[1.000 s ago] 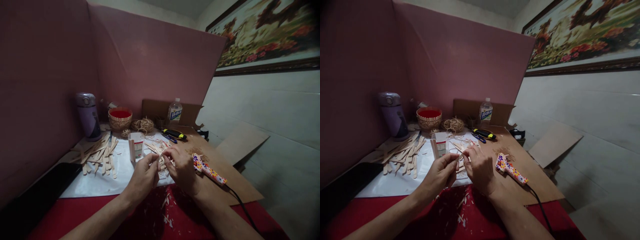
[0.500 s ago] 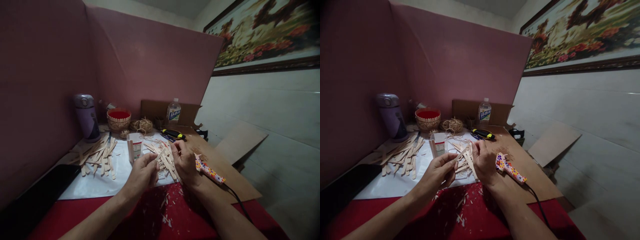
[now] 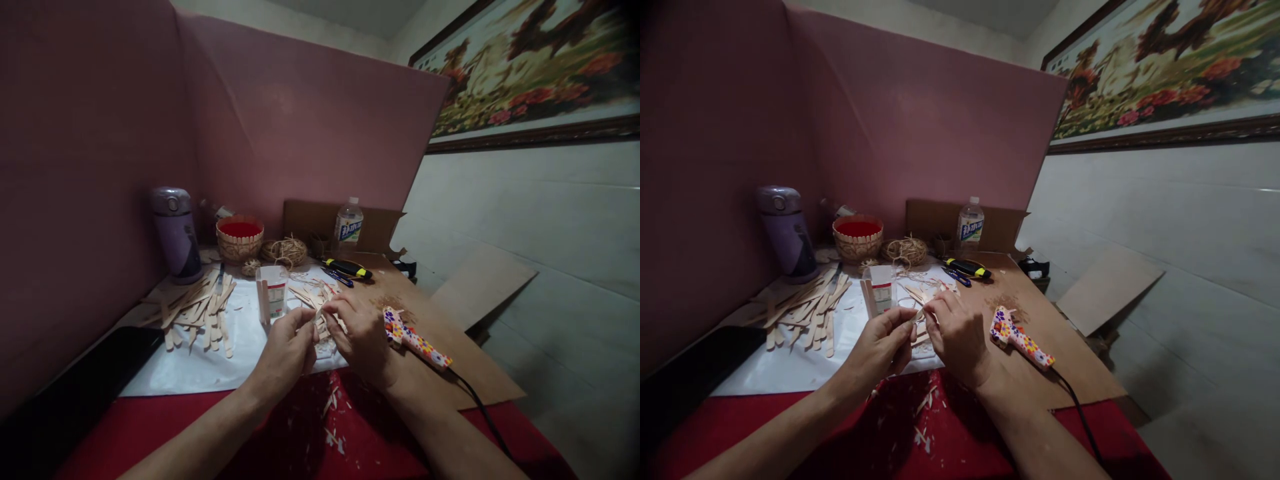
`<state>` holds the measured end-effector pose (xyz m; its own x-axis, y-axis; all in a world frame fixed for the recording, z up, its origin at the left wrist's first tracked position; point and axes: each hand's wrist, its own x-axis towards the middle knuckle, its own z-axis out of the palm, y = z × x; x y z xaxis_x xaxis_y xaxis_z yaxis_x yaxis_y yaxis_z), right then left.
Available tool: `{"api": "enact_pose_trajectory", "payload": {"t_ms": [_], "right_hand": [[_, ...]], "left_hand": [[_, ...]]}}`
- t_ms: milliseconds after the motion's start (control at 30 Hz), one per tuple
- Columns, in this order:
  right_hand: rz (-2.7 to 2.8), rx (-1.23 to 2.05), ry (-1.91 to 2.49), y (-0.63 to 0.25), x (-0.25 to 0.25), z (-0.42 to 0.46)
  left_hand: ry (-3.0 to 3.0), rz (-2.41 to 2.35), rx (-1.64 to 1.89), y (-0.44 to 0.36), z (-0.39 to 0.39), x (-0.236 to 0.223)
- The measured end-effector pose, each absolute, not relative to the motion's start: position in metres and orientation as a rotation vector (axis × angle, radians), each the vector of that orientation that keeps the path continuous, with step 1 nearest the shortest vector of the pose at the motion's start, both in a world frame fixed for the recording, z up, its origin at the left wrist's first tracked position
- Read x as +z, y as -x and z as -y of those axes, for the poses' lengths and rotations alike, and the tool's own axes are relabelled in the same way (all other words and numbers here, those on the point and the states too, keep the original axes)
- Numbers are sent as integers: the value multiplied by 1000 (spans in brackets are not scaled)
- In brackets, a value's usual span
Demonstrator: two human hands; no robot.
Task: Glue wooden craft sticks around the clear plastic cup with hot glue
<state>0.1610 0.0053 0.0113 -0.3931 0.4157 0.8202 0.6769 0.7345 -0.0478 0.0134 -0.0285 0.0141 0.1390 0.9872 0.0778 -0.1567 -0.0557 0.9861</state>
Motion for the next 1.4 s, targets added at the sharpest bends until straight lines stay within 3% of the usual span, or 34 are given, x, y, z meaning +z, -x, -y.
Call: {"api": "enact_pose_trajectory", "payload": {"t_ms": [200, 333, 433, 600, 700, 1400], "right_hand": [[2059, -525, 881, -161, 11, -9], [1883, -435, 1038, -167, 11, -16], [1710, -123, 1113, -168, 11, -19], [1481, 858, 899, -159, 12, -17], [1399, 1110, 852, -155, 13, -15], [1407, 1341, 759, -151, 15, -2]], "left_hand": [[-1227, -940, 1191, -14, 31, 14], [-1151, -942, 1144, -14, 31, 18], [-1076, -908, 1144, -13, 30, 21], [-1070, -863, 1178, -10, 29, 22], [-1177, -886, 1141, -9, 28, 19], [-1130, -914, 1153, -10, 25, 19]]}}
